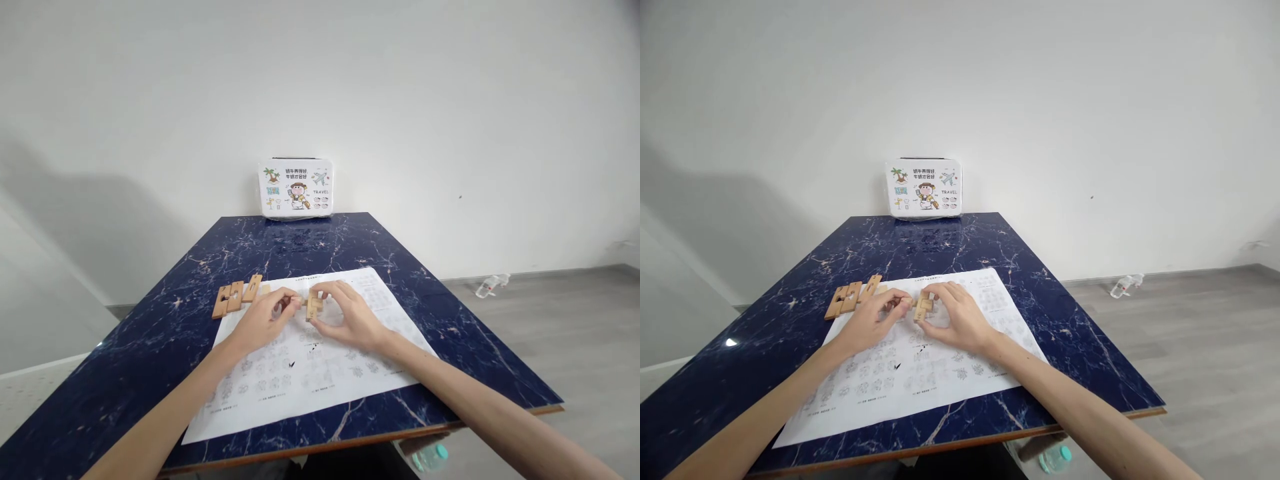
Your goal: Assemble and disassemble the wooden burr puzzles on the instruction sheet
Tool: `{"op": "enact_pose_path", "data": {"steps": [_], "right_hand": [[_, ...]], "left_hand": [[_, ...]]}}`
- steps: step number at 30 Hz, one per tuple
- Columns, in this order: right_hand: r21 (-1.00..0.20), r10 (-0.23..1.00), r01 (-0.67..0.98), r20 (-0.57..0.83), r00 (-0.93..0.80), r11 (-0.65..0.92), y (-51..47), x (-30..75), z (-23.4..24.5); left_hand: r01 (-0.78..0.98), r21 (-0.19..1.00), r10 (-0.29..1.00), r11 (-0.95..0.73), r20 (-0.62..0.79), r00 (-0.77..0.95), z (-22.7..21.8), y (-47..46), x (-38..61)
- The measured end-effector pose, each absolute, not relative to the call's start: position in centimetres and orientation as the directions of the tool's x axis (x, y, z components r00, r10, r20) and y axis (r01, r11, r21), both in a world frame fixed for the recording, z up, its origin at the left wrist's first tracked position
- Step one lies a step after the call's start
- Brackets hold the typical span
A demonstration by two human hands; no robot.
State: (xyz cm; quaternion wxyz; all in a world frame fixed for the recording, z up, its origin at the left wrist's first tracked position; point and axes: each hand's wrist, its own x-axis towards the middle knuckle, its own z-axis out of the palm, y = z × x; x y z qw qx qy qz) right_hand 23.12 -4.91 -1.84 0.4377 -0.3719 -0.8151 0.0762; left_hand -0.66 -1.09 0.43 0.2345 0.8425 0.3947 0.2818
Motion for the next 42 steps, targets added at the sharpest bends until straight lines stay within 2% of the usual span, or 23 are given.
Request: {"op": "enact_pose_path", "data": {"steps": [8,15,20,23,29,34,42], "right_hand": [[-0.553,0.707,0.451,0.626,-0.33,0.701,-5.1,23.3,-1.6],[-0.605,0.713,0.38,0.624,-0.32,0.7,-5.3,23.1,-1.6],[-0.629,0.745,0.428,0.641,-0.185,0.649,-4.8,23.1,-1.9],[-0.658,0.789,0.483,0.601,-0.125,0.577,-4.1,23.3,-2.5],[-0.664,0.864,0.579,0.476,-0.16,0.473,-3.6,23.4,-3.7],[-0.659,0.895,0.624,0.416,-0.162,0.419,-3.8,23.3,-3.9],[-0.649,0.899,0.628,0.38,-0.219,0.428,-3.7,23.4,-4.1]], "left_hand": [[0.509,0.669,0.803,-0.541,0.233,0.548,1.0,-1.2,-0.7],[0.491,0.594,0.721,-0.637,0.232,0.653,0.0,-1.1,-0.5],[0.562,0.503,0.751,-0.657,0.363,0.552,-0.6,-0.4,-0.8],[0.633,0.441,0.768,-0.636,0.439,0.465,-0.9,0.5,-1.3],[0.793,0.245,0.739,-0.558,0.582,0.34,-1.3,1.5,-2.2],[0.824,0.14,0.701,-0.548,0.614,0.363,-1.2,1.0,-2.1],[0.689,0.205,0.677,-0.695,0.51,0.531,-1.3,0.5,-1.4]]}}
